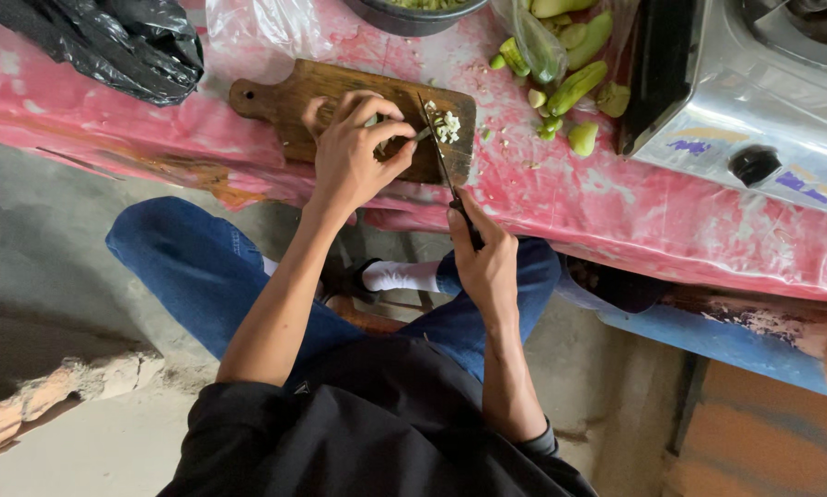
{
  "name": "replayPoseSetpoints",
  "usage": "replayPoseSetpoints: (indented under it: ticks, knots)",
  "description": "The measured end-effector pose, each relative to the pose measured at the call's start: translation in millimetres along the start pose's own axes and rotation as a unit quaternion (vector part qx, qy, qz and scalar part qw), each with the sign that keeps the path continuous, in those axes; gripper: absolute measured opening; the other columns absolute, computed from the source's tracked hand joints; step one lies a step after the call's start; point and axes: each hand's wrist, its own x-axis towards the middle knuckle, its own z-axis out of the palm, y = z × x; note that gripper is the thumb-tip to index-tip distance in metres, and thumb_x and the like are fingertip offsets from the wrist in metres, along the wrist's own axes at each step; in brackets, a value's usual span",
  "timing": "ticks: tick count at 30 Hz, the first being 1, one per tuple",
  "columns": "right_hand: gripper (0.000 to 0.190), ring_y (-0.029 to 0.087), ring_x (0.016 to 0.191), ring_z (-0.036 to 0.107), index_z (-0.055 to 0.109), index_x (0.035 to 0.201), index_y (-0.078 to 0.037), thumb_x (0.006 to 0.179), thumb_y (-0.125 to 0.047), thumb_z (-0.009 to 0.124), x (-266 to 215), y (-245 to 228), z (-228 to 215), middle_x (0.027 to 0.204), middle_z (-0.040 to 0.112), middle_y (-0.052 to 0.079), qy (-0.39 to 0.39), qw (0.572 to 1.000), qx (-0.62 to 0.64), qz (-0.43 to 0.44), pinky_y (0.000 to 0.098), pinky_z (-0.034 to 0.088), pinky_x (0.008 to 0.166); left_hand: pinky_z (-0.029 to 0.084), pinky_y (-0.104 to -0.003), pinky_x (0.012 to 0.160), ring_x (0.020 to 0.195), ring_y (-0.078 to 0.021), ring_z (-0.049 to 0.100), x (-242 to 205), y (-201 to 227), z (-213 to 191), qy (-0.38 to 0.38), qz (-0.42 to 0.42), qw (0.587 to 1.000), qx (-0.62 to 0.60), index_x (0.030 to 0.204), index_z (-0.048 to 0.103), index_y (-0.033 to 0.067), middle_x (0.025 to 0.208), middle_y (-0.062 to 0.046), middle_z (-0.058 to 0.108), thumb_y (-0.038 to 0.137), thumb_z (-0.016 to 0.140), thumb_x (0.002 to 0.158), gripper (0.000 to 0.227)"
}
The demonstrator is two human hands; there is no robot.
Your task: The person cuts a small green vegetable into slices on a wooden cutting board using a knife, after first scraping chopped vegetables from the board into a bowl.
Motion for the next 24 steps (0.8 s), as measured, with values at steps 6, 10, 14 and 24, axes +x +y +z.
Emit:
replayPoseSetpoints:
  ticks: [6,10,14,24]
  knots:
    - [0.042,0.004,0.065,0.054,0.063,0.139,-0.003,0.102,-0.021,0.065,0.9,3.2,-4.5,0.079,0.068,0.004,-0.004,0.995,0.032,0.093,0.0240,0.046,0.058,0.020,-0.052,0.110,0.122,-0.0152,0.056,-1.7,-1.1,0.4,-0.002,-0.004,1.000,-0.001,0.095,0.077,0.0235,0.113,0.010,0.064,0.030,0.083,0.091,0.009]
    - [0.043,0.003,0.054,0.044,0.062,0.142,-0.006,0.101,-0.022,0.062,0.0,-2.3,-11.8,0.070,0.058,-0.004,-0.055,0.983,0.096,0.149,0.0215,0.038,0.048,0.019,-0.052,0.110,0.121,-0.0154,0.057,-1.9,-1.1,1.9,-0.006,0.000,1.000,0.003,0.093,0.078,0.0250,0.112,0.009,0.064,0.030,0.082,0.091,0.007]
    - [0.043,0.006,0.055,0.048,0.063,0.140,-0.006,0.100,-0.022,0.064,0.4,-0.5,-4.3,0.069,0.061,0.002,-0.050,0.986,0.051,0.151,0.0245,0.041,0.049,0.018,-0.052,0.111,0.122,-0.0151,0.057,-2.9,-2.0,1.1,-0.006,0.002,1.000,-0.001,0.097,0.079,0.0239,0.114,0.009,0.064,0.030,0.082,0.091,0.009]
    - [0.038,0.006,0.085,0.056,0.064,0.140,-0.002,0.105,-0.018,0.064,1.2,-2.0,6.8,0.092,0.067,0.009,0.000,1.000,0.011,0.007,0.0261,0.048,0.073,0.020,-0.052,0.111,0.117,-0.0145,0.058,-1.7,4.2,-3.8,0.000,-0.010,1.000,0.006,0.094,0.078,0.0229,0.112,0.010,0.064,0.029,0.082,0.090,0.008]
